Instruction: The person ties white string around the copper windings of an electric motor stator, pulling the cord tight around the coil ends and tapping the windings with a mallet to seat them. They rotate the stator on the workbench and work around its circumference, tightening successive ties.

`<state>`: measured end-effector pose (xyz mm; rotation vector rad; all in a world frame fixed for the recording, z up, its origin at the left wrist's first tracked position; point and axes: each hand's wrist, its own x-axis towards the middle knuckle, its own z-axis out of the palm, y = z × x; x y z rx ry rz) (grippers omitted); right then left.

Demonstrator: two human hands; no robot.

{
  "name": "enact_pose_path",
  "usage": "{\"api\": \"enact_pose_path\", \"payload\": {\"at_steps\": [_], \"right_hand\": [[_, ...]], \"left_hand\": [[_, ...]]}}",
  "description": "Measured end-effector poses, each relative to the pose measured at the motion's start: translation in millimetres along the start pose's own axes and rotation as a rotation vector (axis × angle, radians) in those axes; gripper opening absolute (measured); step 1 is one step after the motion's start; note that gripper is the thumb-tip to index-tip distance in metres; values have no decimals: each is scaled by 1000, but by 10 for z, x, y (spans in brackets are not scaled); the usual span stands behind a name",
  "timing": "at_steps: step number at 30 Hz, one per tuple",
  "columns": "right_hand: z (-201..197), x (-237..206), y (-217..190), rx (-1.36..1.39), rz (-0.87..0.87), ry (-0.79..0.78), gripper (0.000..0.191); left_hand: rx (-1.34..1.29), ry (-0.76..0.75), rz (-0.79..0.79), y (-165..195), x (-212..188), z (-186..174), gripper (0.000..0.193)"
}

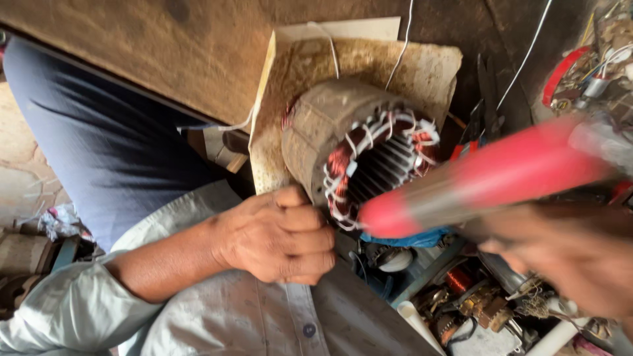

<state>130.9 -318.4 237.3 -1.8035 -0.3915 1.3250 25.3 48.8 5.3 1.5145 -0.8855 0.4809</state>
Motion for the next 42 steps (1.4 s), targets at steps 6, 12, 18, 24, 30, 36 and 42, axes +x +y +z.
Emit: {"api": "enact_pose_path", "payload": {"at_steps": [6, 12, 18, 24, 30, 36, 42], "right_hand": [[-116, -21, -176, -733, 288, 47, 52], [456, 220, -175, -219, -48, 420, 47], [1335, 375, 183, -324, -336, 555, 42], [1716, 436, 819, -363, -226, 1299, 44], [1678, 834, 1232, -1154, -91, 1303, 31], [1878, 915, 997, -501, -336, 1339, 40], [2245, 1361, 967, 77, -516, 642, 30]], "left_hand": [[-3, 4, -13, 21, 43, -22, 13], [-7, -29, -4, 44, 60, -83, 12], [-29, -29, -58, 120, 75, -81, 12], [172, -21, -84, 352, 72, -25, 20], [233, -63, -144, 563, 194, 65, 27], [382, -170, -191, 653, 282, 42, 28], [467, -262, -198, 725, 353, 13, 29]]}}
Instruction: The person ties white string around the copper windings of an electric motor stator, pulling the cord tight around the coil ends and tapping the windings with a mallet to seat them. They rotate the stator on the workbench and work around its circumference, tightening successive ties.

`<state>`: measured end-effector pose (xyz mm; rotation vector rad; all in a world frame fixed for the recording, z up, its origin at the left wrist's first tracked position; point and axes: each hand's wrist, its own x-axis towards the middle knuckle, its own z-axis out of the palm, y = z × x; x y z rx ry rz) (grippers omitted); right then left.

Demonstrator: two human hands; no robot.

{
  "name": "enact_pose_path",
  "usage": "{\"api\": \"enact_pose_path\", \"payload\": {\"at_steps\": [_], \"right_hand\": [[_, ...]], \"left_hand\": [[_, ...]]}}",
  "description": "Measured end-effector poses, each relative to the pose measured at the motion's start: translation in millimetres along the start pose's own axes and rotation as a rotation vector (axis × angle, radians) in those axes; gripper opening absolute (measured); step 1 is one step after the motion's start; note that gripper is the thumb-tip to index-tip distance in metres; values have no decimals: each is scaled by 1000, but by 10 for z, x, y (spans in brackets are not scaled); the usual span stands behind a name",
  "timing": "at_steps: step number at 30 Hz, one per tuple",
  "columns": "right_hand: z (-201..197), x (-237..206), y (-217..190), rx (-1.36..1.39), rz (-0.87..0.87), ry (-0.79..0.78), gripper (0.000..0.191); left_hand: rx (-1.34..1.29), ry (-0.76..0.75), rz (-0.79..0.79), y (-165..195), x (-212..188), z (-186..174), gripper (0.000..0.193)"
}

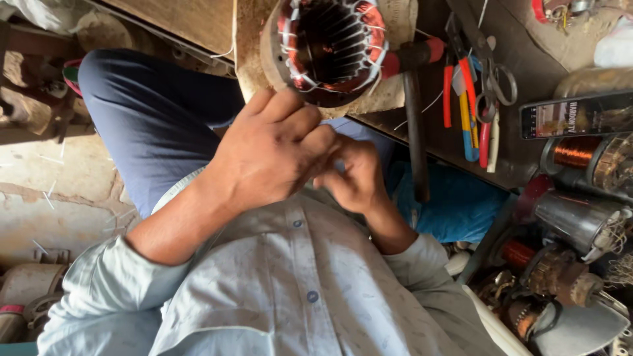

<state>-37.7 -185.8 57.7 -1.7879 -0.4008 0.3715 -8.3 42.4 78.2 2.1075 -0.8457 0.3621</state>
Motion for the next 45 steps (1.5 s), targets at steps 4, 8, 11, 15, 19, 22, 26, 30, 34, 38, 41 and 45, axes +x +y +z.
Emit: {"api": "enact_pose_path", "payload": {"at_steps": [4, 8, 11, 15, 19, 22, 26, 30, 34, 38, 41, 45], "right_hand": [[67, 23, 52, 310, -34, 473, 15], [-18, -124, -132, 474, -261, 707, 13], [-215, -264, -288, 595, -406, 773, 15], [-691, -419, -401, 522, -497, 895, 11], [-1155, -533, -461, 372, -566, 989, 12], [-1358, -482, -496, 61, -592, 940, 19], [-1292, -169, -606, -484, -577, 767, 19], [-1065, 372, -895, -1047, -563, 353, 13], [-891, 939, -1261, -1315, -544, -109, 11], [-754, 1475, -1375, -1357, -572, -374, 13], [-716, 1609, -1417, -1342, -552, -480, 15], [-797, 1547, -1432, -1308, -417, -541, 15]], "left_hand": [[68, -3, -86, 88, -27, 28, 21], [60, 170, -64, 104, -70, 171, 20], [-83, 240, -26, 45, -94, 272, 18], [-218, 320, -56, -12, -109, 381, 18], [-305, 388, -116, -26, -123, 456, 19], [-376, 423, -147, -56, -136, 483, 18], [-523, 413, -143, -109, -135, 512, 16], [-531, 327, -99, -209, -126, 491, 17], [-579, 297, -43, -279, -105, 441, 19], [-581, 314, -7, -332, -84, 394, 21], [-503, 285, 34, -379, -77, 371, 21], [-487, 282, 62, -438, -74, 359, 20]]}}
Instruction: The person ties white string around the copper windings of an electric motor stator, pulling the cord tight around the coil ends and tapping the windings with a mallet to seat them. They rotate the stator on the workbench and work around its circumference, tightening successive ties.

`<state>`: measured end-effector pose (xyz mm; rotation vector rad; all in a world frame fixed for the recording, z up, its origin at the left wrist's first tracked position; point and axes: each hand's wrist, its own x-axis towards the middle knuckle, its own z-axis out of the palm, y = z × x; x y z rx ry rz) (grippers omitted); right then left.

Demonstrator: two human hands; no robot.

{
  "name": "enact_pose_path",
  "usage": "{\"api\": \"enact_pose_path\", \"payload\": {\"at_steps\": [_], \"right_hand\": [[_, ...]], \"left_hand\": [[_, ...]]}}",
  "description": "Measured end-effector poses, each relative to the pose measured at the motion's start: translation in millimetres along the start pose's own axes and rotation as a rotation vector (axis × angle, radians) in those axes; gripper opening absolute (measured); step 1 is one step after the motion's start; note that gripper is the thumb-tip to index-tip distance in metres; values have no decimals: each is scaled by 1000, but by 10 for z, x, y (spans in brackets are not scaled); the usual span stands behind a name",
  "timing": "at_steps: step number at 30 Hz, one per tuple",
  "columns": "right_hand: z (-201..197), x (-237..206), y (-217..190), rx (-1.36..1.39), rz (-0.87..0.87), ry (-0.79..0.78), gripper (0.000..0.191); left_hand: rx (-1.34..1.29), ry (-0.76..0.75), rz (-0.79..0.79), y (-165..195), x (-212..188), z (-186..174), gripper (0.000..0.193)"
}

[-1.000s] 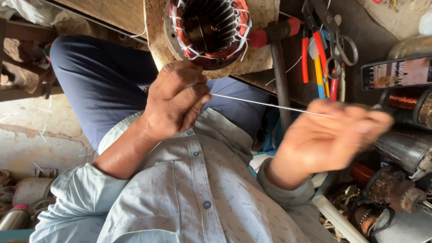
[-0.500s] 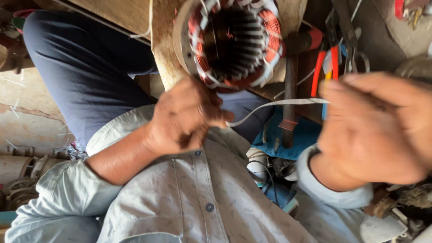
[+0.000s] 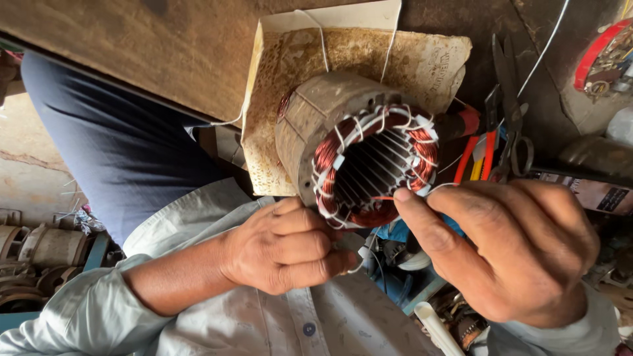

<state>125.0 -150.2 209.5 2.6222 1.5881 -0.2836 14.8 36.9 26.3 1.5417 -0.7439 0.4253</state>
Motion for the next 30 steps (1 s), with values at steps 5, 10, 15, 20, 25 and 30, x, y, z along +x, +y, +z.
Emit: {"api": "enact_pose_path", "payload": {"at_steps": [5, 10, 15, 20, 25, 30], "right_hand": [[4, -88, 84, 109, 37, -33, 14], [-6, 3, 96, 149, 35, -19, 14], [-45, 121, 69, 141, 84, -162, 17], [-16, 254, 44, 168, 30, -286, 21], [127, 73, 48, 231, -38, -92, 19], [551, -381, -384, 368, 363, 1036, 18]], "left_hand": [[-4, -9, 4, -23, 6, -8, 17], [15, 1, 3, -20, 15, -9, 14], [-1, -15, 10, -25, 28, -32, 17], [8, -28, 44, -35, 4, -39, 23], [25, -29, 12, 32, -1, -26, 21], [129, -40, 10, 218, 96, -99, 20]]}}
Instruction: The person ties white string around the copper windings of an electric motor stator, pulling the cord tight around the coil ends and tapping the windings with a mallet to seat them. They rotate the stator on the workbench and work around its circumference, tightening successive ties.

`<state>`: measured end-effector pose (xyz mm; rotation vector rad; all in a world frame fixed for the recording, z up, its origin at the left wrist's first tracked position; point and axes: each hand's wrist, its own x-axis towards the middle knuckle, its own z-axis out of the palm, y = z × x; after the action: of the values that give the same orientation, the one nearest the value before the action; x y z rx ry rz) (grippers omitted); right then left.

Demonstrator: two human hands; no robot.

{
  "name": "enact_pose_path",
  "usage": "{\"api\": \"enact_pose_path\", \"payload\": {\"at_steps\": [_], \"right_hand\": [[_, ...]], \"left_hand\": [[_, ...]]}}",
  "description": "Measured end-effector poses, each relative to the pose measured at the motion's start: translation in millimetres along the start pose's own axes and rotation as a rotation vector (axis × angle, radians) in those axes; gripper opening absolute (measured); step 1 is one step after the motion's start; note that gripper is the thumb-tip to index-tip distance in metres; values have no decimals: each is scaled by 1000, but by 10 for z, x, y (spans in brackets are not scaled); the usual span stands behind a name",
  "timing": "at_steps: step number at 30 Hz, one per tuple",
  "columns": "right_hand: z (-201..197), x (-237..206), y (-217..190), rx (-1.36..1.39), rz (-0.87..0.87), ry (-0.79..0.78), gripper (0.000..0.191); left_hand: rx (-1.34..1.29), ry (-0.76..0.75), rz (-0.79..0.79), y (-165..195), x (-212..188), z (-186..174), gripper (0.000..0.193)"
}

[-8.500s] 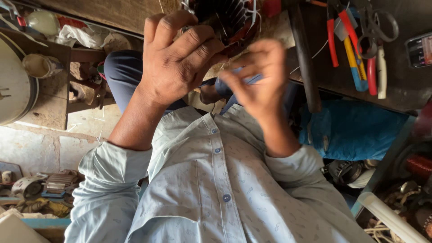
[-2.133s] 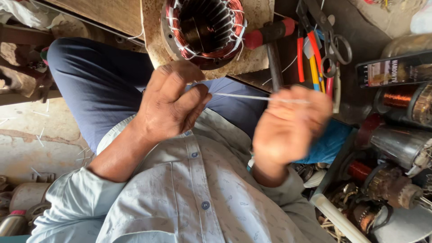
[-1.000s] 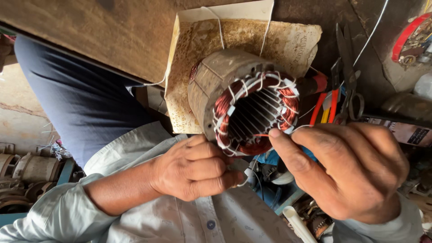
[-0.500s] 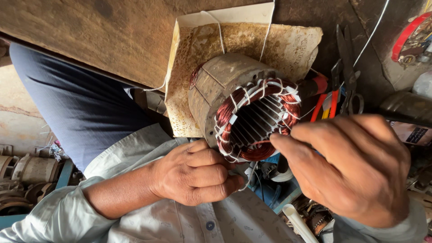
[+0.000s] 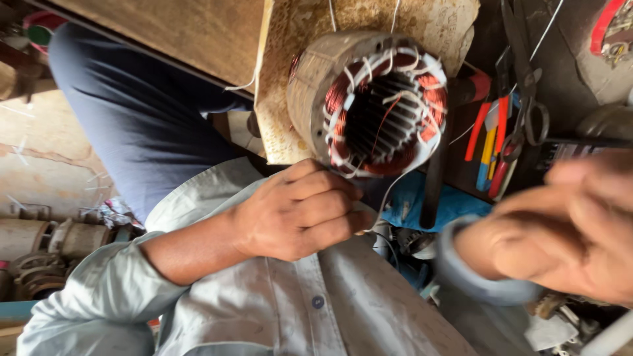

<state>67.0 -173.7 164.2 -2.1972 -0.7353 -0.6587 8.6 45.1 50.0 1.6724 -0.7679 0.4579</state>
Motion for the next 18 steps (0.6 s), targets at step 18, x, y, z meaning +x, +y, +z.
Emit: {"api": "enact_pose_path", "payload": {"at_steps": [18], "right_hand": [[639, -1288, -77, 54, 14, 37, 18]], "left_hand": [[29, 1, -261, 337, 623, -179, 10]]}}
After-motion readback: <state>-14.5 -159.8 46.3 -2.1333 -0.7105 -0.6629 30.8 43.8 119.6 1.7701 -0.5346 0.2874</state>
